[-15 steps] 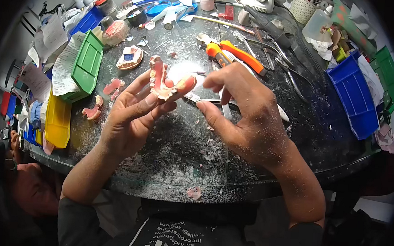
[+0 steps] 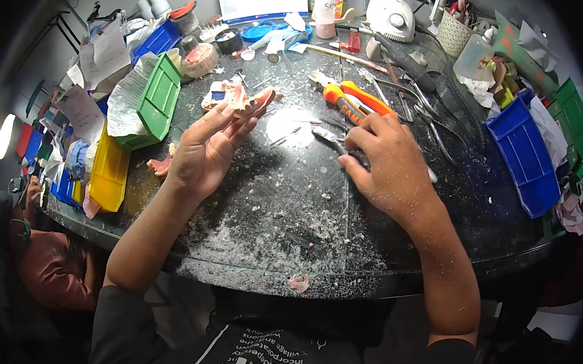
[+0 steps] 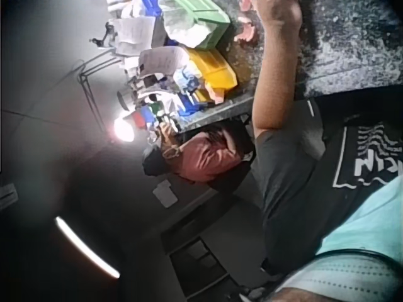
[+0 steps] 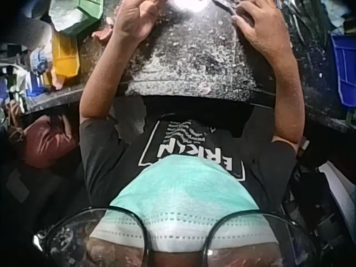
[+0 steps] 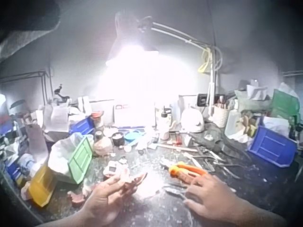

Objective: The person tests a denture on a dental cast, inserts a bit into a rotary tool, and grinds the denture using the rotary tool while brushing it and fitting it back onto the cast.

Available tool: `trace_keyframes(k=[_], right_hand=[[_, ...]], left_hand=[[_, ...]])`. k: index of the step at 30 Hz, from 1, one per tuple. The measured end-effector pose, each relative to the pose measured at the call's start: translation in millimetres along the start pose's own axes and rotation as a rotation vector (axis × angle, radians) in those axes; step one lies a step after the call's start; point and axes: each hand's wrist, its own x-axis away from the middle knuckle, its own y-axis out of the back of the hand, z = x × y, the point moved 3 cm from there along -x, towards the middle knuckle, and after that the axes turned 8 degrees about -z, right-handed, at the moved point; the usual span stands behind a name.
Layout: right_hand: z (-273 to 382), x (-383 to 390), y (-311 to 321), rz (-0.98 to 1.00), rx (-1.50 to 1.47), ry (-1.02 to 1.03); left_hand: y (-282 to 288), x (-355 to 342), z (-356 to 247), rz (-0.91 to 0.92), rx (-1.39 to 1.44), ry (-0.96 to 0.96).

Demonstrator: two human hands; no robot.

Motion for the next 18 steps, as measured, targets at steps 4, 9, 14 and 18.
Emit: trace_keyframes(k=[4, 9, 14, 18], right_hand=[[-11.2, -0.8, -1.3, -0.052, 0.005, -0.049], [-8.0, -4.9, -4.2, -0.048, -0.149, -0.045], [5.5, -5.8, -2.2, -0.090, -0.272, -0.046], [10.8, -7.8, 0.2, -0.114, -0.291, -0.002]], left_hand=[[5.5, -2.9, -3.4, -0.097, -0.003, -0.017], [17.7, -3.9, -9.0, -0.091, -0.017, 0.148], [-10.6, 8.0, -12.4, -0.025, 0.021, 0.213], [-14.1, 14.0, -8.9, 0.163, -0.028, 0.255]])
